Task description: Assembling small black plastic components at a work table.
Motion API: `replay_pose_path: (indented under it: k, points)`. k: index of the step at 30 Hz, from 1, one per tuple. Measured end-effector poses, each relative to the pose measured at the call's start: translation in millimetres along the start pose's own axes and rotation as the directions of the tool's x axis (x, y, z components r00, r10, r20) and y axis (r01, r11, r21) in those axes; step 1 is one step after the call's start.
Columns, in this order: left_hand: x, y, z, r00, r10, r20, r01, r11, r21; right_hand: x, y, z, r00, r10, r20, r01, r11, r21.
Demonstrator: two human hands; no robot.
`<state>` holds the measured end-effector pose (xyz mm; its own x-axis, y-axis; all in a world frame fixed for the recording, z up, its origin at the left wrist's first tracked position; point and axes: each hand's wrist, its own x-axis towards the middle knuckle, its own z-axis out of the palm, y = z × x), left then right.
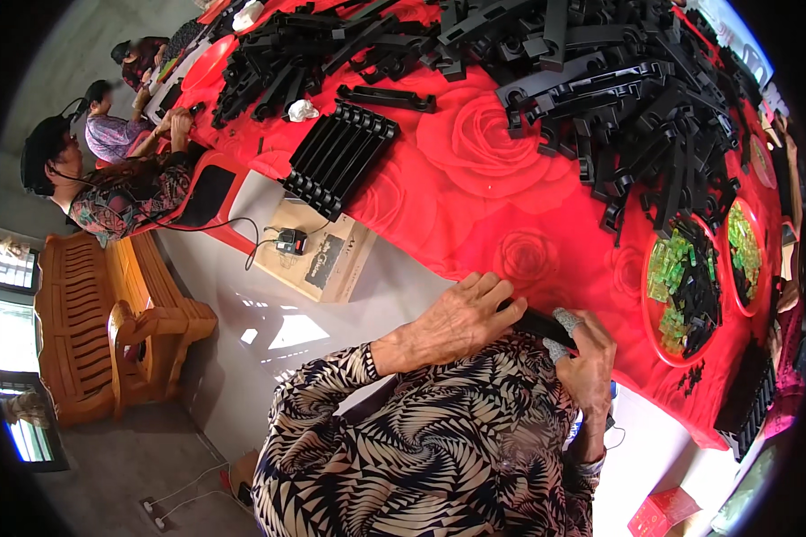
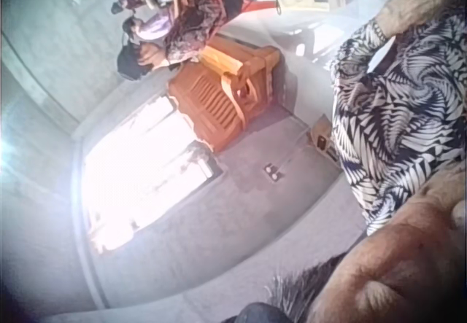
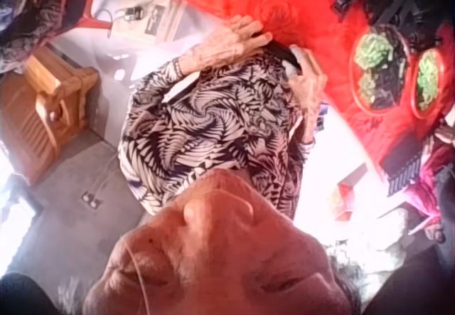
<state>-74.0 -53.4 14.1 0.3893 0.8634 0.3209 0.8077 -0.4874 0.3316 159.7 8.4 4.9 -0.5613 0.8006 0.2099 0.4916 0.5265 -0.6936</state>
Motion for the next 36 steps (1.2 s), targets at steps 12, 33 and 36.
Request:
replay_pose_path:
  k: [12,33,36]
  points:
    - [6.4,-1.4,16.8,0.992,0.105,-0.075,-0.107,0.994,-0.023,8.4,-5.2,-3.8,0.992,-0.036,0.119,0.043,0.997,-0.058]
    - [-44.1,-132.6,-18.7,0.621,-0.457,-0.637,0.722,0.649,0.239,8.5,41.5,13.4,0.899,0.0,-0.439,-0.111,0.968,-0.227]
    - [-43.5,-140.8,-18.2,0.634,-0.439,-0.636,0.72,0.635,0.28,7.6,44.3,15.3,0.898,0.019,-0.439,-0.125,0.969,-0.213]
